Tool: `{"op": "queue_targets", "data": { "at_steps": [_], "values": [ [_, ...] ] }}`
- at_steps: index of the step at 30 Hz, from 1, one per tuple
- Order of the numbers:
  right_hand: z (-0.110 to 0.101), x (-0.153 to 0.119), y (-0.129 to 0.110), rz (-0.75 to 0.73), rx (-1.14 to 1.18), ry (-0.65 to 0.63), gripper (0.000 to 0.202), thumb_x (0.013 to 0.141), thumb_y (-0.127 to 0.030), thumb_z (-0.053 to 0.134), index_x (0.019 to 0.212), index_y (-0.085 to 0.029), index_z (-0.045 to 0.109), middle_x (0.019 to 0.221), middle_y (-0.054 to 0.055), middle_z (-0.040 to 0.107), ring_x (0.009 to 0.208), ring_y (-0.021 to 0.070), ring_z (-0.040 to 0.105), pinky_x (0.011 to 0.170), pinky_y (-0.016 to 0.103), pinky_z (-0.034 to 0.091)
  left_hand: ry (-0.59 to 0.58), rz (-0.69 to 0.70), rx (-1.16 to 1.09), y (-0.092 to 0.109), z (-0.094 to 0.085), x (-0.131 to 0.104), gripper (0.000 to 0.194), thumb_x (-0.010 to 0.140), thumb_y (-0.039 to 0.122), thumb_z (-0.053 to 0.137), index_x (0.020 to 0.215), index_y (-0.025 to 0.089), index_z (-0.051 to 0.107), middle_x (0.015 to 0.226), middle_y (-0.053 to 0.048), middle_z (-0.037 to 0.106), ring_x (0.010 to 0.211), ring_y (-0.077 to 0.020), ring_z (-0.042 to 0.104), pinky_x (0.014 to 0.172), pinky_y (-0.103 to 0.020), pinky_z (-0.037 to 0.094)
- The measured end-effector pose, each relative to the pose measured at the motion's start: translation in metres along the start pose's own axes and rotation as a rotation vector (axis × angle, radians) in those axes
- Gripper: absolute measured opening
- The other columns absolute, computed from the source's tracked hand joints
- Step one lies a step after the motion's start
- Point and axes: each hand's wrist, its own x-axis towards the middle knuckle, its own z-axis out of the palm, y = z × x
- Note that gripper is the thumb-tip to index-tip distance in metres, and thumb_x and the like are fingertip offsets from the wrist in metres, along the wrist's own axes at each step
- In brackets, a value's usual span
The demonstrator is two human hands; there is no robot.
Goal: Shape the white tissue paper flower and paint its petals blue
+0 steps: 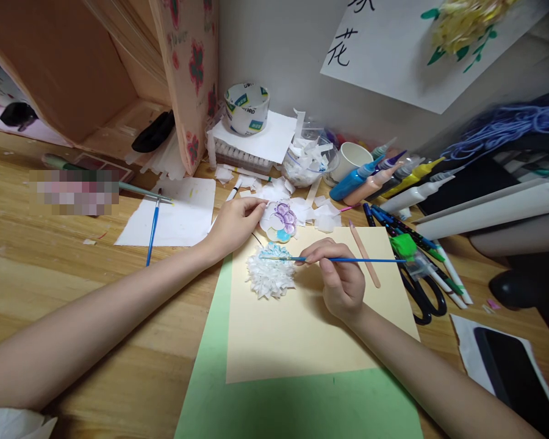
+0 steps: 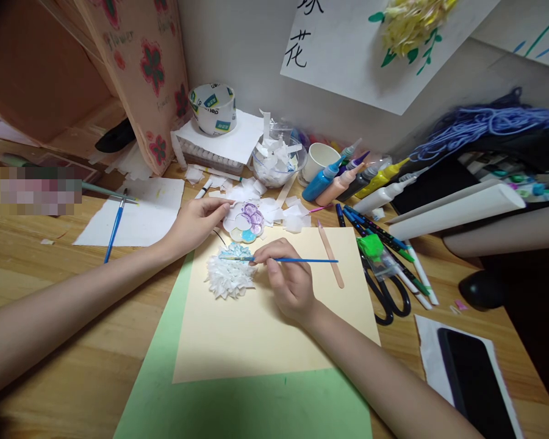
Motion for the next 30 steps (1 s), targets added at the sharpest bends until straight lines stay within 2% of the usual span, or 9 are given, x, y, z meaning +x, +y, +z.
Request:
{"op": "queue_targets", "data": {
  "at_steps": [5,11,17,24,30],
  "values": [
    [0.0007,0.0006,0.0005,-0.014,0.003,0.076,0.018,0.093,-0.021,0.042,0.087,-0.022,0.06,0.072,0.003,0.062,0.071,0.0187,0.061,0.063,0.035,0.046,-0.005,-0.001,0.004,0.0006,-0.0003,0.0005,0.031,0.088,0.033,0.05,0.101,0.017,0.074,0.096,-0.006,0.075,0.088,-0.0203,0.066,0.083,-0.031,0.05],
    [0.001,0.0016,0.0,0.013,-0.017,0.01,0.019,0.093,-0.021,0.042,0.092,-0.023,0.061,0.081,0.004,0.064,0.079,0.0192,0.061,0.069,0.036,0.048,-0.002,0.001,0.005,-0.0011,0.0004,0.0007,0.031,0.088,0.035,0.051,0.101,0.018,0.074,0.096,-0.005,0.075,0.088,-0.02,0.066,0.083,-0.03,0.05],
    [0.0012,-0.0004,0.0026,0.024,0.006,0.099,0.017,0.093,-0.022,0.042,0.092,-0.024,0.059,0.081,0.004,0.061,0.079,0.0196,0.062,0.067,0.036,0.049,0.001,-0.002,0.012,-0.0008,0.0005,0.0004,0.031,0.088,0.034,0.051,0.1,0.019,0.074,0.094,-0.005,0.075,0.088,-0.0201,0.066,0.083,-0.03,0.05],
    [0.0021,0.0032,0.0008,0.087,-0.017,0.001,0.021,0.095,-0.022,0.039,0.097,-0.024,0.06,0.09,0.004,0.063,0.088,0.0187,0.06,0.08,0.038,0.048,-0.002,0.006,0.02,0.0004,-0.0003,-0.0002,0.031,0.088,0.033,0.051,0.101,0.018,0.074,0.094,-0.005,0.075,0.086,-0.0199,0.066,0.082,-0.03,0.05],
    [0.0009,0.0044,0.0017,0.192,0.002,-0.023,0.021,0.096,-0.027,0.04,0.095,-0.023,0.06,0.091,0.004,0.062,0.087,0.0178,0.061,0.079,0.036,0.048,0.001,-0.006,0.024,0.0008,-0.0005,-0.0002,0.03,0.088,0.033,0.051,0.101,0.019,0.074,0.095,-0.004,0.075,0.088,-0.0199,0.066,0.085,-0.031,0.05]
  ]
}}
